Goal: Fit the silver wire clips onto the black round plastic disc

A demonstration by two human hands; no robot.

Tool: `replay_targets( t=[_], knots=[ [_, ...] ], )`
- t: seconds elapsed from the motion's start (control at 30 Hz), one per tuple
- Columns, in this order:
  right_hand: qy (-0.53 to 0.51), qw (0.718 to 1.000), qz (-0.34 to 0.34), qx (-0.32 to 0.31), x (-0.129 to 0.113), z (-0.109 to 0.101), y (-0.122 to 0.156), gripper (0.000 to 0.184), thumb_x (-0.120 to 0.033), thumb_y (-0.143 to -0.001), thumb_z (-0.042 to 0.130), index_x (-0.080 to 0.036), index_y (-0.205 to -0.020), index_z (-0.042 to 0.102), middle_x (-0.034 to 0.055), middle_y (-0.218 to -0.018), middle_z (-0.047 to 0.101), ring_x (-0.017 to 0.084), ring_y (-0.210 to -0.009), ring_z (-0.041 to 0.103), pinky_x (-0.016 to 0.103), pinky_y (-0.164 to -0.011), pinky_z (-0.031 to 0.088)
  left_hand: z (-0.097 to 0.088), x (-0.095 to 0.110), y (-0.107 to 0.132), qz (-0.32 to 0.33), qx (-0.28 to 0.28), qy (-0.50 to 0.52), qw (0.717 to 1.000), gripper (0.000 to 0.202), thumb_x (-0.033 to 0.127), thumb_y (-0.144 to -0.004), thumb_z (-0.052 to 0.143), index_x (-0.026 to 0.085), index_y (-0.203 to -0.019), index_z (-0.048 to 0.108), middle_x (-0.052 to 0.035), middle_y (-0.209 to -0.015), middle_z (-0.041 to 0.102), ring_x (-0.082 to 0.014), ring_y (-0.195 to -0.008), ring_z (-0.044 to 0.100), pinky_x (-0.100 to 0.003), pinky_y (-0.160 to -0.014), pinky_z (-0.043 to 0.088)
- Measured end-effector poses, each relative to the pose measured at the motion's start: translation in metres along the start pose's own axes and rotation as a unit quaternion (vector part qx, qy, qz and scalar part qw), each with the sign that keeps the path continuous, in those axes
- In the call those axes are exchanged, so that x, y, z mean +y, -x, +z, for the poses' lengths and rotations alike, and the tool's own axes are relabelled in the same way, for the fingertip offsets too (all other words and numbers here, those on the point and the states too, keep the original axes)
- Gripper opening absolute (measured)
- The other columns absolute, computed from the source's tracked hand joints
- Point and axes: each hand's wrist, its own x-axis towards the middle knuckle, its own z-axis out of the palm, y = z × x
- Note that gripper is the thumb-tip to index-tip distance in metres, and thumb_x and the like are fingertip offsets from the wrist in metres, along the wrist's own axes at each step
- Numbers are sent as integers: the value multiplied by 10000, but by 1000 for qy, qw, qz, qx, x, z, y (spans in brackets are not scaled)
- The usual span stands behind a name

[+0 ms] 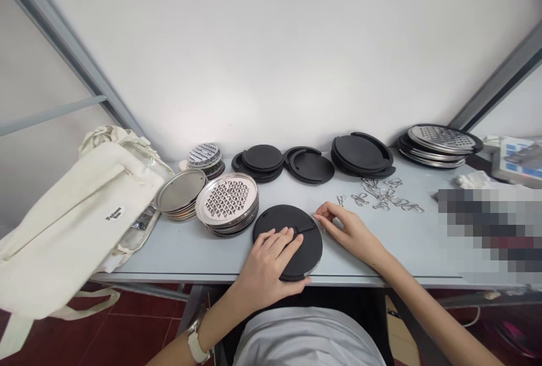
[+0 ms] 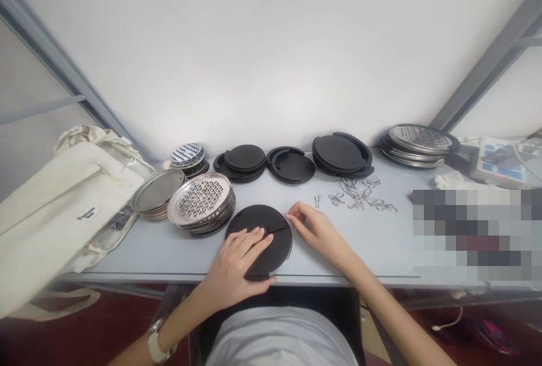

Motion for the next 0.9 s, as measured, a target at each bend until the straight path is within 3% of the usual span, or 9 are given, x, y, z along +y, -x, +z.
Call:
replay_targets(
  t=[0.17,0.53,0.9],
  knots=[
    [-13,1000,1,-23,-2,2,1,171,-369,-959,455,-226,-970,548,6,-750,604,181,-704,568,287,-672,452,0,0,0,7,-2,-20,1000,685,516,-820,629,157,-1374,443,-143,-1353,511,-289,-1243,481,-455,-1033,389],
    [22,998,-11,-56,-2,5,3,172,-303,-992,344,-231,-1017,497,-28,-689,541,136,-563,483,250,-579,385,1,0,0,10,1,-35,999,685,518,-815,632,154,-1366,449,-155,-1325,516,-295,-1225,486,-456,-1020,397],
    [-12,996,0,-94,1,2,6,118,-269,-923,448,-228,-1033,435,-58,-657,450,134,-585,435,240,-567,370,2,-1,0,9,-2,-34,999,700,530,-810,633,160,-1373,443,-150,-1328,514,-289,-1230,477,-444,-1024,386]
  ],
)
